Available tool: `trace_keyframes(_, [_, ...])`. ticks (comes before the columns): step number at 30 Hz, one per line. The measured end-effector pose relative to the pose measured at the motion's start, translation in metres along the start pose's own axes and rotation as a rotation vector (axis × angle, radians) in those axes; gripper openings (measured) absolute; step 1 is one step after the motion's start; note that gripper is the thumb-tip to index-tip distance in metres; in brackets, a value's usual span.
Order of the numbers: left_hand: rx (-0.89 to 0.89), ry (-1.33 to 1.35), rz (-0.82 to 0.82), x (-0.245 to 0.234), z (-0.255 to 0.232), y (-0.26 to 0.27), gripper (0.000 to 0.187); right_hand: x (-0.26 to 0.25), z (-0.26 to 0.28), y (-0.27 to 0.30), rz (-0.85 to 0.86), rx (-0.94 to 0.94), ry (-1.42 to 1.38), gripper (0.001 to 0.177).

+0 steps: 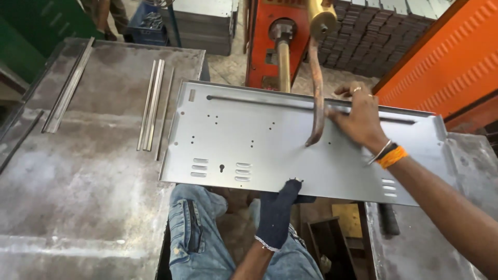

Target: The person places a perforated sheet metal panel on a manual bending machine, aligns a metal rod along its edge, and pulls the machine lever down to fold the panel edge. They then remove the finished panel, stack it aside, and repeat the process with another panel.

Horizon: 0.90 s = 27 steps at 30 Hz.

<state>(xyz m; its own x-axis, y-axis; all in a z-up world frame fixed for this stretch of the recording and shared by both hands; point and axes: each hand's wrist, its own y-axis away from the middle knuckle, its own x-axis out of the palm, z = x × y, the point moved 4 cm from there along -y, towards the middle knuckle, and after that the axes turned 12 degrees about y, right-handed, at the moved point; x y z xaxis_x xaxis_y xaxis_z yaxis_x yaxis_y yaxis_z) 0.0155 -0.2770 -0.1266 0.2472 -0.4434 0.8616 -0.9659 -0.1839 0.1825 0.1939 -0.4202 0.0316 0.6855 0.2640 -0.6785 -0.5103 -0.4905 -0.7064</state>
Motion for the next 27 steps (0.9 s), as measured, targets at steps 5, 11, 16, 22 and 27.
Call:
trace_keyframes(5, [0.07,-0.228,0.007,-0.001,-0.008,-0.001,0.024,0.037,-0.025,-0.003,0.495,0.325,-0.392,0.025])
trace_keyframes(11, [-0.112,-0.251,0.292,-0.018,-0.035,-0.01,0.028,0.055,-0.04,0.009,0.458,0.142,-0.322,0.023])
trace_keyframes(16, [0.185,-1.005,0.215,-0.219,-0.035,-0.115,0.029,0.061,-0.046,0.019,0.473,0.178,-0.305,0.025])
trace_keyframes(22, [0.728,-1.508,-0.447,-0.298,-0.171,-0.174,0.041,0.052,-0.045,0.032,0.453,0.199,-0.111,0.023])
trace_keyframes(27, [0.775,-1.639,-0.67,-0.319,-0.241,-0.186,0.033,0.048,-0.045,0.036,0.49,0.247,-0.082,0.022])
